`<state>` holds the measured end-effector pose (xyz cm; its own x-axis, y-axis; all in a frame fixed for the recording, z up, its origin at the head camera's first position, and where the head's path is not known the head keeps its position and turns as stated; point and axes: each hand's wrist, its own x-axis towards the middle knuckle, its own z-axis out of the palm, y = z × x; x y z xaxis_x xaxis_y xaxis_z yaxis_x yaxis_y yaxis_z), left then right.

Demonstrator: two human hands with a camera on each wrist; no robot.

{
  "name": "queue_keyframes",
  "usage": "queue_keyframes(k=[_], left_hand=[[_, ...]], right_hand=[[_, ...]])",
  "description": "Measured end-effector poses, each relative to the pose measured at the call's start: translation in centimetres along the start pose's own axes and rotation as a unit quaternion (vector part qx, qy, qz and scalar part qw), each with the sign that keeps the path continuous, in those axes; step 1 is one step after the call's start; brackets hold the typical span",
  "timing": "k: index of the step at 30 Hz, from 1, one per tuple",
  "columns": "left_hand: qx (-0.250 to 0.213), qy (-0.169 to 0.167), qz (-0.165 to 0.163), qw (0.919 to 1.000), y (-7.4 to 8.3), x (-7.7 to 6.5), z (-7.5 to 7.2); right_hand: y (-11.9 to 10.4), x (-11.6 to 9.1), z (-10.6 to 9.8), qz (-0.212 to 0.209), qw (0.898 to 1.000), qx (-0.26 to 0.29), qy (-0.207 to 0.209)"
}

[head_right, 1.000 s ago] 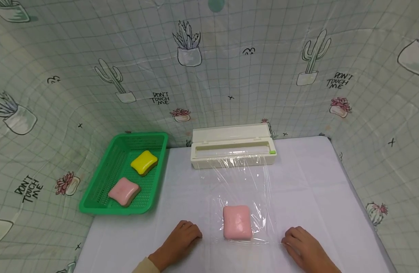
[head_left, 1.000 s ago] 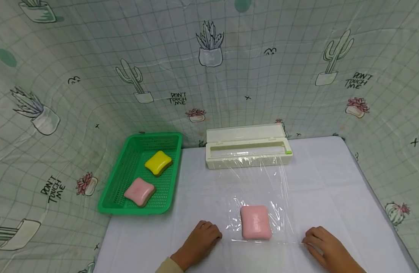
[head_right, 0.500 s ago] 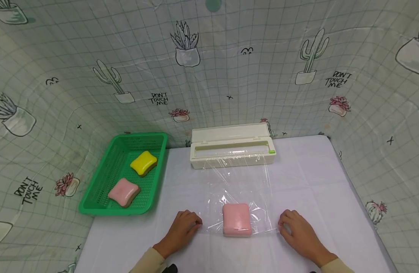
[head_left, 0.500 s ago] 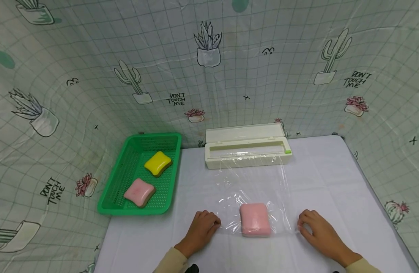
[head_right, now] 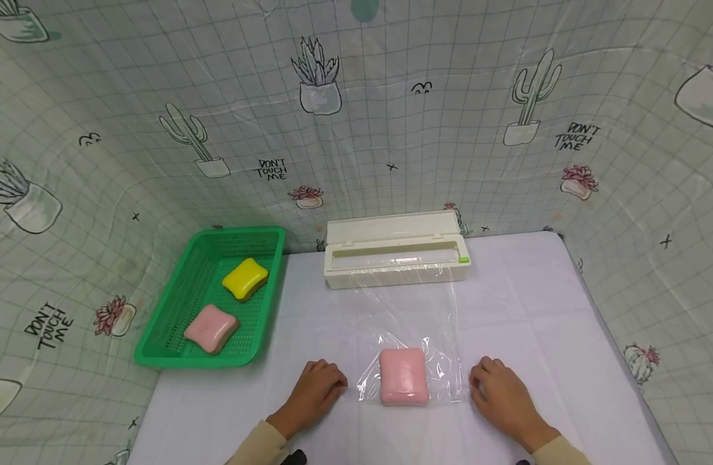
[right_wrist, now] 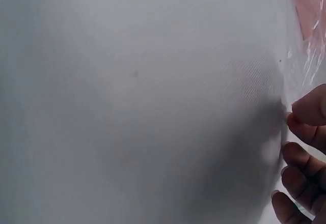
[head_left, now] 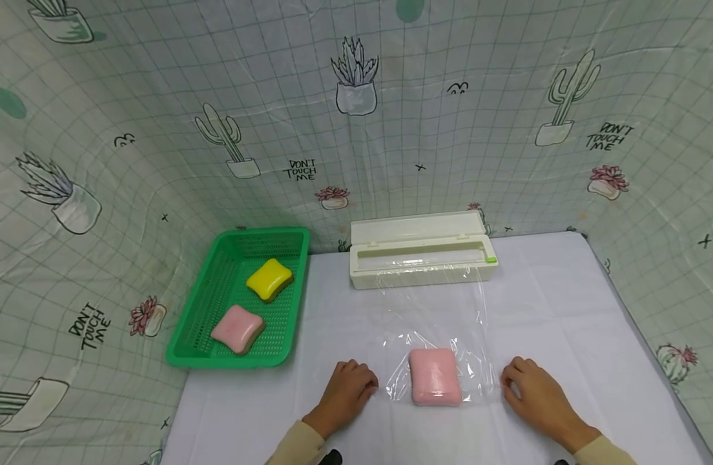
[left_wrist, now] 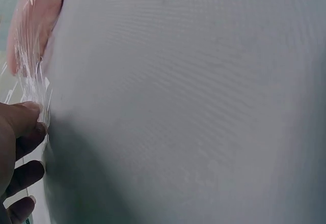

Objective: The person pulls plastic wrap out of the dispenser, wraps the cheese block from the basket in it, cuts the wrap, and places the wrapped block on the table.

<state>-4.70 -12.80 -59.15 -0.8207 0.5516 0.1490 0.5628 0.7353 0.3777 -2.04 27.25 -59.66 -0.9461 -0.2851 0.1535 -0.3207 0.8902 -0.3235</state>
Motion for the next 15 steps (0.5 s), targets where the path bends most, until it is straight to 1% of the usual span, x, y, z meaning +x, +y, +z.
queue_keyframes(k=[2,4,6,7,9,11,13,15], left_hand=[[0.014,0.002,-0.006,0.9999,0.0,-0.2,0.0],[0.026,0.010,-0.014,0.9995,0.1,-0.4,0.0],[0.030,0.032,-0.015,0.9989,0.4,-0.6,-0.1],[0.030,0.047,-0.010,0.9984,0.7,-0.6,-0.1],[0.032,0.081,0.012,0.9961,1.5,-0.5,0.0],[0.043,0.108,0.048,0.9921,2.6,-0.1,0.1],[0.066,0.117,0.082,0.9876,3.9,0.4,0.4],[0.094,0.114,0.107,0.9833,5.0,1.0,1.0]], right_hand=[[-0.1,-0.2,-0.2,0.011,1.000,-0.002,0.004],[-0.2,-0.4,-0.5,0.015,1.000,-0.003,0.017],[-0.4,-0.6,-0.7,0.005,0.999,-0.003,0.045],[-0.6,-0.7,-0.8,-0.009,0.998,0.001,0.062],[-1.2,-0.7,-0.6,-0.055,0.994,0.014,0.095],[-2.1,-0.6,-0.3,-0.109,0.986,0.028,0.126],[-3.2,-0.4,0.3,-0.166,0.974,0.043,0.151],[-4.4,-0.1,1.0,-0.208,0.962,0.050,0.169]])
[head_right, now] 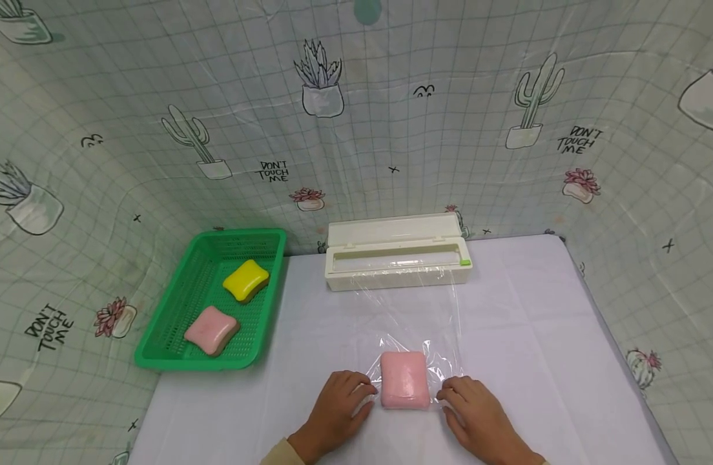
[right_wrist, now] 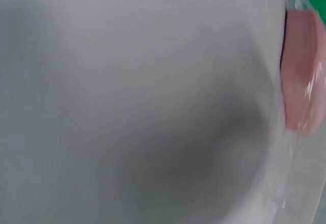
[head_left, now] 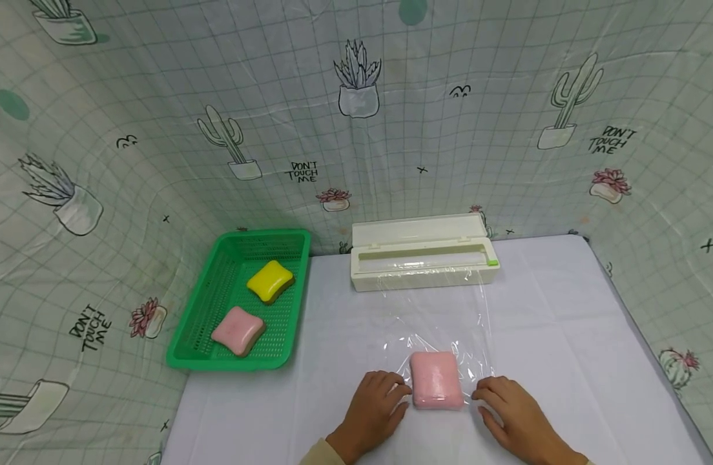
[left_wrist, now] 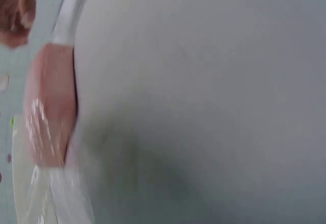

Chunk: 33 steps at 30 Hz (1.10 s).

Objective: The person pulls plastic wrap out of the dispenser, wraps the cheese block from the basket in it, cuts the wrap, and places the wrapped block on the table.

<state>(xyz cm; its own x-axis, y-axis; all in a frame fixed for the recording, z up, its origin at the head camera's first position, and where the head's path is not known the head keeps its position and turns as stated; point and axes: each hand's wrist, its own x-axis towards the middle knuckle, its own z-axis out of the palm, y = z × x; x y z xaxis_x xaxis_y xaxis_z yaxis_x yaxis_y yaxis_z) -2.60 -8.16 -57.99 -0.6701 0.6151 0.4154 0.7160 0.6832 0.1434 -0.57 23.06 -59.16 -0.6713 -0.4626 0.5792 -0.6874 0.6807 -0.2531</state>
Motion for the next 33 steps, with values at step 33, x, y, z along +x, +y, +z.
queue_keyframes(k=[33], left_hand=[[0.118,-0.053,0.033,0.9910,2.6,2.0,2.8]], right_hand=[[-1.5,2.0,4.0,-0.056,0.998,-0.020,0.035]])
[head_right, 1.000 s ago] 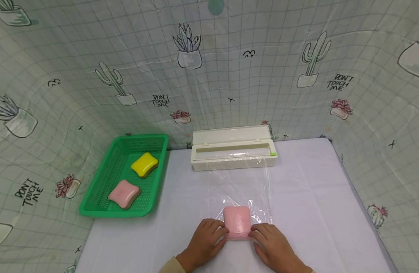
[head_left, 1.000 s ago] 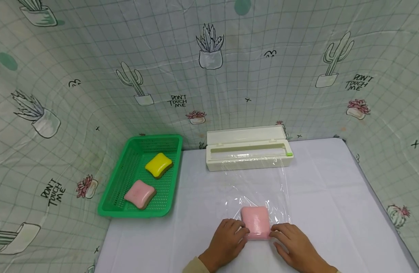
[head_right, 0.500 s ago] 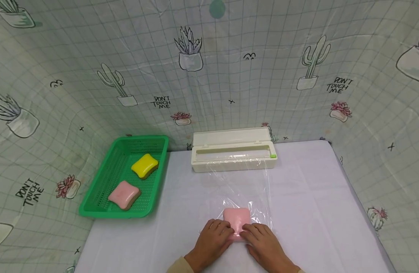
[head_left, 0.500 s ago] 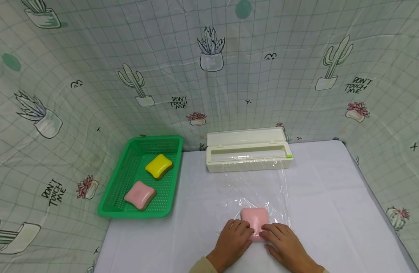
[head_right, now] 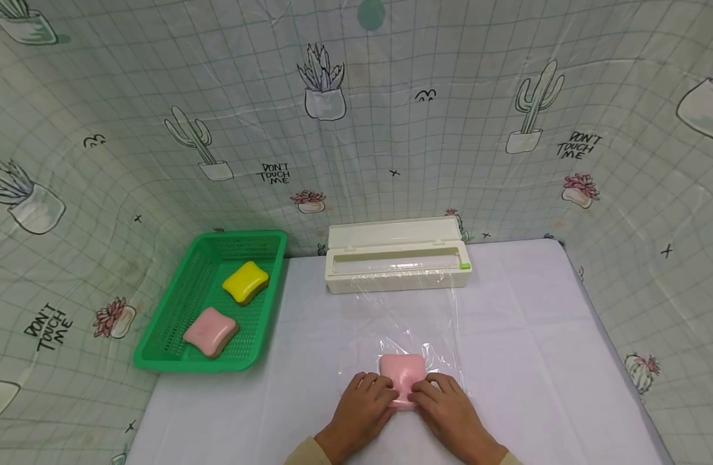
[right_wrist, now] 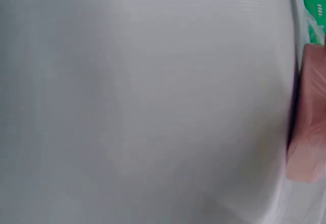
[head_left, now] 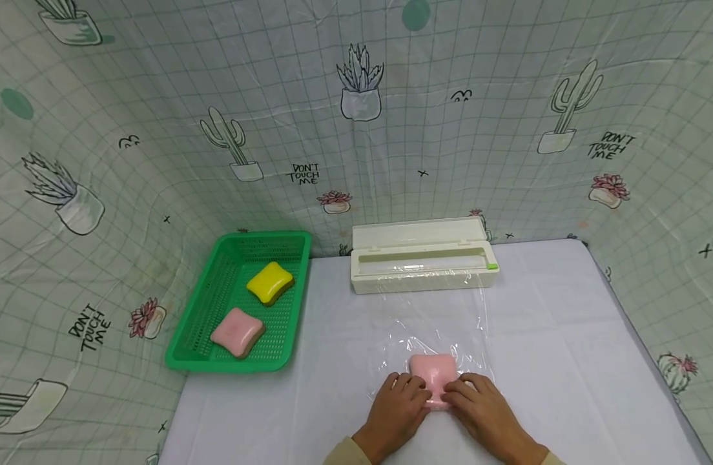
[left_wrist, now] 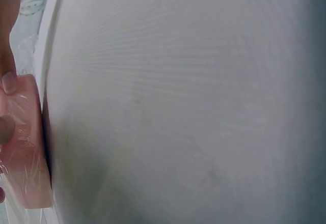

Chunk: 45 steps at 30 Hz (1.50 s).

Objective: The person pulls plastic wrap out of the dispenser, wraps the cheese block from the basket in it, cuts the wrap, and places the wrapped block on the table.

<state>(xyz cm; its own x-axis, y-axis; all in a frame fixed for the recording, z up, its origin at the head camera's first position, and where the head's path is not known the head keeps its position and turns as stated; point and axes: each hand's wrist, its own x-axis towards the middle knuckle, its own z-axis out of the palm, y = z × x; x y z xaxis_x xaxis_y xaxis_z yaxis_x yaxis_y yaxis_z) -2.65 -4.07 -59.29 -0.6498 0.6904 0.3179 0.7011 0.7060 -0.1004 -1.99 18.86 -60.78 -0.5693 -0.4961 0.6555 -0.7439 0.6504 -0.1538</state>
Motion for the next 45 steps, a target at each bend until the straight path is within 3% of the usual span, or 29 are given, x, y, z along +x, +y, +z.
queue_keyframes(k=[6,12,24,32,38,45], left_hand=[[0.014,0.038,-0.006,0.9992,-0.2,0.1,0.0],[0.030,0.038,-0.008,0.9988,-0.2,0.4,-0.2],[0.022,0.080,-0.008,0.9965,-0.7,0.6,-0.5],[0.011,0.064,-0.009,0.9978,-1.3,1.2,-0.9],[-0.002,0.040,-0.012,0.9991,-1.7,1.8,-1.3],[-0.005,0.051,-0.019,0.9985,-2.4,2.4,-2.0]], right_hand=[[0.0,1.0,-0.5,0.029,0.999,0.016,-0.005],[0.0,1.9,-1.3,0.066,0.997,0.039,-0.027],[0.6,2.6,-2.2,0.033,0.997,0.042,-0.049],[0.9,2.7,-2.0,0.003,0.998,-0.012,-0.058],[1.2,2.9,-1.7,-0.008,0.998,-0.017,-0.054],[1.7,4.0,-2.0,0.007,0.999,-0.005,-0.048]])
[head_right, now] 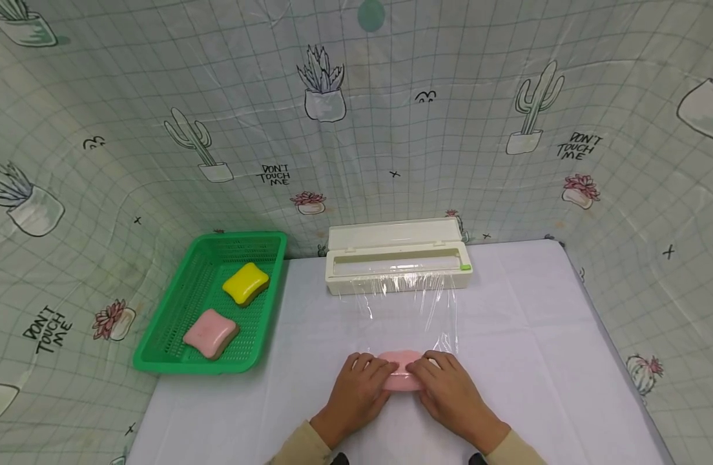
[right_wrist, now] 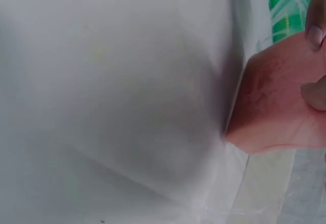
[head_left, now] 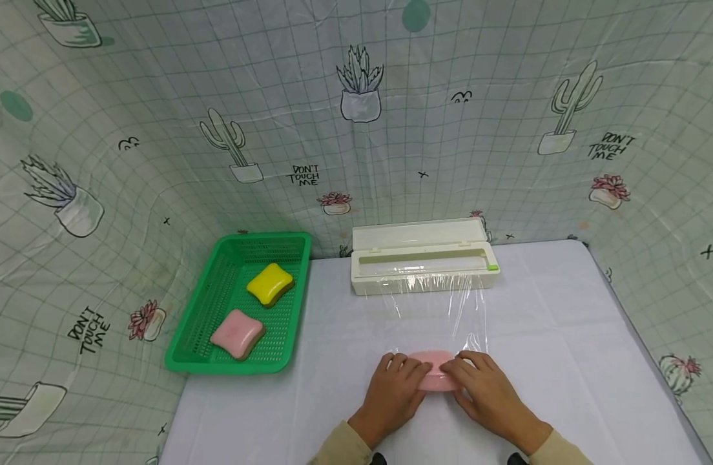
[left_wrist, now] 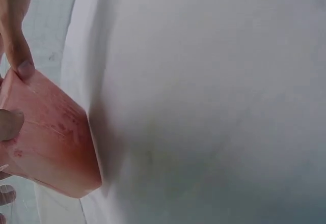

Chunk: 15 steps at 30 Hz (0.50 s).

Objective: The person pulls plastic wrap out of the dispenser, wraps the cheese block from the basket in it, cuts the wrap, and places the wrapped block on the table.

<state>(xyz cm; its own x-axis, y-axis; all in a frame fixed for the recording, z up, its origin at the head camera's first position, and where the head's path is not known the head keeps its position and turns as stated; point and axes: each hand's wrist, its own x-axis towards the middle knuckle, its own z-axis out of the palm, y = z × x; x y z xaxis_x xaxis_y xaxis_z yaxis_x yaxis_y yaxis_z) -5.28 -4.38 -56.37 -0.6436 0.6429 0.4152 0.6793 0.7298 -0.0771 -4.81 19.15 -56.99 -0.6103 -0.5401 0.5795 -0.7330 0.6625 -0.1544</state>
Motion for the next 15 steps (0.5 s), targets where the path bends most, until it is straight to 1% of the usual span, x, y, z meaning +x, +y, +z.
queue_keyframes(k=[7,12,15], left_hand=[[0.006,-0.007,-0.001,1.0000,-0.6,0.9,-0.2],[0.020,-0.033,-0.004,0.9992,-1.1,1.7,-0.3],[0.020,-0.049,-0.013,0.9985,-1.3,2.1,-0.1]], right_hand=[[0.8,1.1,-0.3,0.012,1.000,0.013,-0.018],[1.5,1.8,-0.3,0.024,0.999,0.023,-0.039],[1.9,2.4,-0.3,0.037,0.998,0.025,-0.053]])
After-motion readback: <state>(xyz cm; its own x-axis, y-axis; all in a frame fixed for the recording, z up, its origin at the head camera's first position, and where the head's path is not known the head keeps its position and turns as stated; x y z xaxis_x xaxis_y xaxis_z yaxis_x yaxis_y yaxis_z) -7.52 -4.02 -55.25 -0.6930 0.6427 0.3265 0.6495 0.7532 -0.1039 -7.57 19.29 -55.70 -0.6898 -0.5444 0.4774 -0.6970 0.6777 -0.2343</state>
